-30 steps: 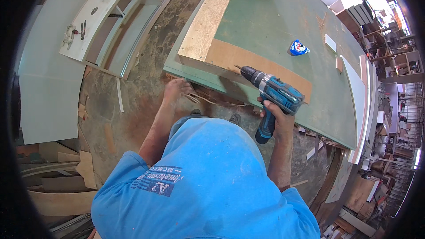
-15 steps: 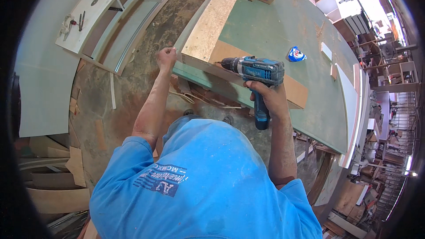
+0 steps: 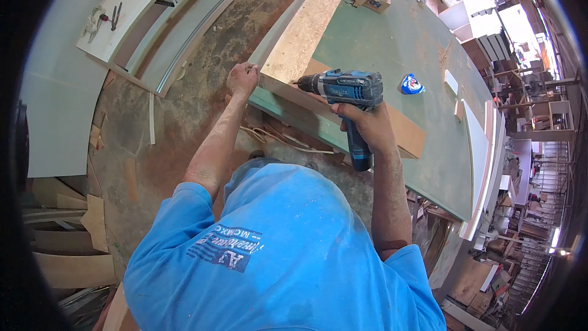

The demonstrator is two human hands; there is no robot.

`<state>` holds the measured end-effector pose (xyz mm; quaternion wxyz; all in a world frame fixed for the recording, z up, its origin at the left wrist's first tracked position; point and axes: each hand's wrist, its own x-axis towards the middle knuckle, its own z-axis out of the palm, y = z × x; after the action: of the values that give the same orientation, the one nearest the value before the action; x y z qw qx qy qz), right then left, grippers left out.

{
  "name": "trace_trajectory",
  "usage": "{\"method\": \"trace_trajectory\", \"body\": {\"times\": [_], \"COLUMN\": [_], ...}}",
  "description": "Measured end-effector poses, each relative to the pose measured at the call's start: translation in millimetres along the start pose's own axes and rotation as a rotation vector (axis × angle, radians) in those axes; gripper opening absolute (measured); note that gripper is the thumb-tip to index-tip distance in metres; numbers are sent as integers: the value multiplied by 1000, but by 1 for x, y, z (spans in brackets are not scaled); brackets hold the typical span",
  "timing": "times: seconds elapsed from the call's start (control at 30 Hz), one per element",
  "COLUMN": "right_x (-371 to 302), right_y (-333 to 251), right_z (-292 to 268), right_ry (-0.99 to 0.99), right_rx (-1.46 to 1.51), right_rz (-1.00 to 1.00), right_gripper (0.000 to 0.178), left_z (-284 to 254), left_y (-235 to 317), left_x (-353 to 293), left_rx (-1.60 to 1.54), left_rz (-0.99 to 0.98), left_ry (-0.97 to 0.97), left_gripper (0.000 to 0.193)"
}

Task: The person aligns several pieces of wood together and secures them using a power drill and screws.

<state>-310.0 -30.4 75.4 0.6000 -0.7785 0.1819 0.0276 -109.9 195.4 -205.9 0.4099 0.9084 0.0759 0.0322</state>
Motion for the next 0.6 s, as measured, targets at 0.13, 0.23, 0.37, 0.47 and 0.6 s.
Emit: {"method": "trace_trajectory", "body": {"times": [0.13, 0.23, 0.37, 0.47, 0.6], "right_x": [3, 7, 8, 8, 8], "right_y": [0, 2, -4, -5, -4], "right_z": [5, 3, 5, 7, 8], "right_ry": [-20, -21, 3, 2, -2], "right_rx": [3, -23, -68, -18, -1], "right_rz": [-10, -9, -5, -29, -4], "right_gripper": [35, 35, 35, 36, 33], "left_z": [-3, -4, -6, -7, -15], "left_y": [-6, -7, -11, -9, -3], "left_x": [0, -1, 3, 3, 4], "left_rx": [2, -3, 4, -1, -69], "left_rz": [47, 44, 60, 54, 18], "left_ry": [16, -8, -34, -67, -114], "left_gripper": [28, 27, 26, 26, 23]}}
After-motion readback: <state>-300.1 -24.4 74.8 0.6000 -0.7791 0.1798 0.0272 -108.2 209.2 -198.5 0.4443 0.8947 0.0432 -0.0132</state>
